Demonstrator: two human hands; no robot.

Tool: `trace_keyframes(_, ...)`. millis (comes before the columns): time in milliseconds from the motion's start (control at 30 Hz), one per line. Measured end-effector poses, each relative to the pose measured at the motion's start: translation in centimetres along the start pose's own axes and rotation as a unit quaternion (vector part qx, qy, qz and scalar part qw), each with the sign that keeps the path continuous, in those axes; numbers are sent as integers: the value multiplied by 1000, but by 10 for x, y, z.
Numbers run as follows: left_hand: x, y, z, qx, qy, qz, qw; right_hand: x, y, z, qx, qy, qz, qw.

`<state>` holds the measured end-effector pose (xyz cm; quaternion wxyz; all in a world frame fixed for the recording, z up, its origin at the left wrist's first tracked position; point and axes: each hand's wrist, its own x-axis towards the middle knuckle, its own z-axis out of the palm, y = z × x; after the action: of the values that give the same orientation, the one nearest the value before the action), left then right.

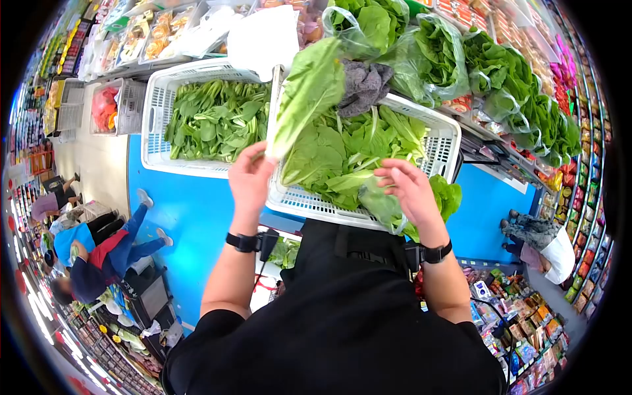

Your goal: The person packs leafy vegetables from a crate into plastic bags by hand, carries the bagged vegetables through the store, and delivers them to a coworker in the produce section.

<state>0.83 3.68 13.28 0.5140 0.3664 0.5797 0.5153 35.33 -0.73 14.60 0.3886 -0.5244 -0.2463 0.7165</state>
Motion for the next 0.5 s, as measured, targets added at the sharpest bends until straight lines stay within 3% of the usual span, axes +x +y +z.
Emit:
trace_keyframes(33,-7,-7,5,66,-18,64,996,4,1,8,1,4,-3,1000)
trace_keyframes(100,-25,-14,24,142,-36,156,977,13,2,34,184,-98,37,977)
trace_keyframes(167,-38,-11,37,302,-75,303,901,33,23,52,231,-102,31,967)
trace_keyframes(200,-45,-10,44,306,-107,334,885,40,29,57,278,-112,31,954)
trace_keyframes(367,-64,-34,56,237,-188,367,880,41,21,59,308,-98,5,946)
trace_keyframes(433,-65,-19,64,219,-168,303,912,32,16,56,297,-122,-13,947)
trace_keyframes(467,-70,-21,73,65,-178,175,966,31,15,54,294,-128,-19,947)
trace_keyframes(500,-69,-22,71,64,-178,175,966,30,14,53,293,-128,-19,947)
